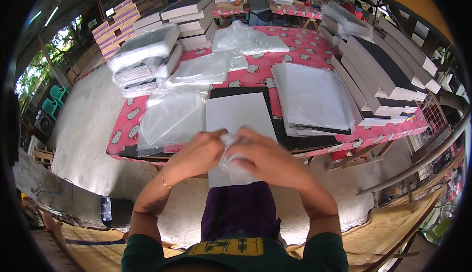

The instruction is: The person places black rectangular objects into plastic bags and stacks the bagged items on a table.

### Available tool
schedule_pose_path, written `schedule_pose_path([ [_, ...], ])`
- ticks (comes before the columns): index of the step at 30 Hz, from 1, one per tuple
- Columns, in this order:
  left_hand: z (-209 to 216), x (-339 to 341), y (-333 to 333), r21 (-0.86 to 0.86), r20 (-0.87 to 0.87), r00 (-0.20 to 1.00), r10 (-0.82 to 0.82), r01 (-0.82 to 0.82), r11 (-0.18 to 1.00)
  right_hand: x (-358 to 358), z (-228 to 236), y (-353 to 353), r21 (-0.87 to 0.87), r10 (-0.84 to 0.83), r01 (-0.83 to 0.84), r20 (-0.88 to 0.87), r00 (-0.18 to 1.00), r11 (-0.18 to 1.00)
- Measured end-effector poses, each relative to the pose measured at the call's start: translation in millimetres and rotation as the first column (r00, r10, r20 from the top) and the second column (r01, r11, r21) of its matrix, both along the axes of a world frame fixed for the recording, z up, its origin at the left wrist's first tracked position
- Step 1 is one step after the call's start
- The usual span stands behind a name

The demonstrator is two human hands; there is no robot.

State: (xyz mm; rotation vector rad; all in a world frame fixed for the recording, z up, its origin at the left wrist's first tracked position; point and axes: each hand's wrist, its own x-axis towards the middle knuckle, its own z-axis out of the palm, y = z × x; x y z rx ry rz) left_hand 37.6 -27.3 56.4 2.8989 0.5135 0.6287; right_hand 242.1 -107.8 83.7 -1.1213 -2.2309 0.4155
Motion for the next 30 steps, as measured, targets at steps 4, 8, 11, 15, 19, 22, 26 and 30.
schedule_pose_path([
  [4,20.8,5.1,-2.2,-0.02,0.235,0.942,0.238,-0.24,0.971,46.0,-26.3,7.4,0.172,-0.58,0.555,0.296,0.759,0.814],
  [8,7.4,-11.7,12.3,-0.431,0.361,0.81,0.462,-0.294,0.853,56.0,-35.6,-5.4,0.169,-0.546,0.522,0.347,0.763,0.836],
  [11,-1.3,-35.4,30.8,-0.782,0.403,0.631,0.663,-0.138,0.607,72.0,-23.2,-18.2,0.022,-0.44,0.447,0.221,0.87,0.894],
  [15,-5.5,-65.8,18.3,-0.161,0.164,0.858,0.487,-0.464,0.871,91.3,-3.2,-23.8,0.086,-0.43,0.421,0.171,0.887,0.903],
  [19,13.7,-74.1,-3.6,-0.534,0.43,0.891,0.147,0.119,0.837,114.1,-13.0,-6.7,0.04,-0.526,0.535,0.257,0.811,0.844],
  [22,33.1,-75.7,-35.1,-0.741,0.644,0.718,0.263,0.499,0.45,112.0,-50.6,10.3,-0.299,-0.096,-0.051,-0.458,0.884,0.953],
  [26,41.7,-55.4,-31.3,-0.691,0.196,0.979,-0.049,0.173,0.702,114.8,-64.6,1.5,-0.315,0.095,-0.416,-0.69,0.718,0.853],
  [30,48.5,-54.7,-41.7,-0.698,0.664,0.719,0.203,0.499,0.513,110.4,-61.0,-3.3,-0.463,0.261,-0.479,-0.458,0.85,0.746],
])
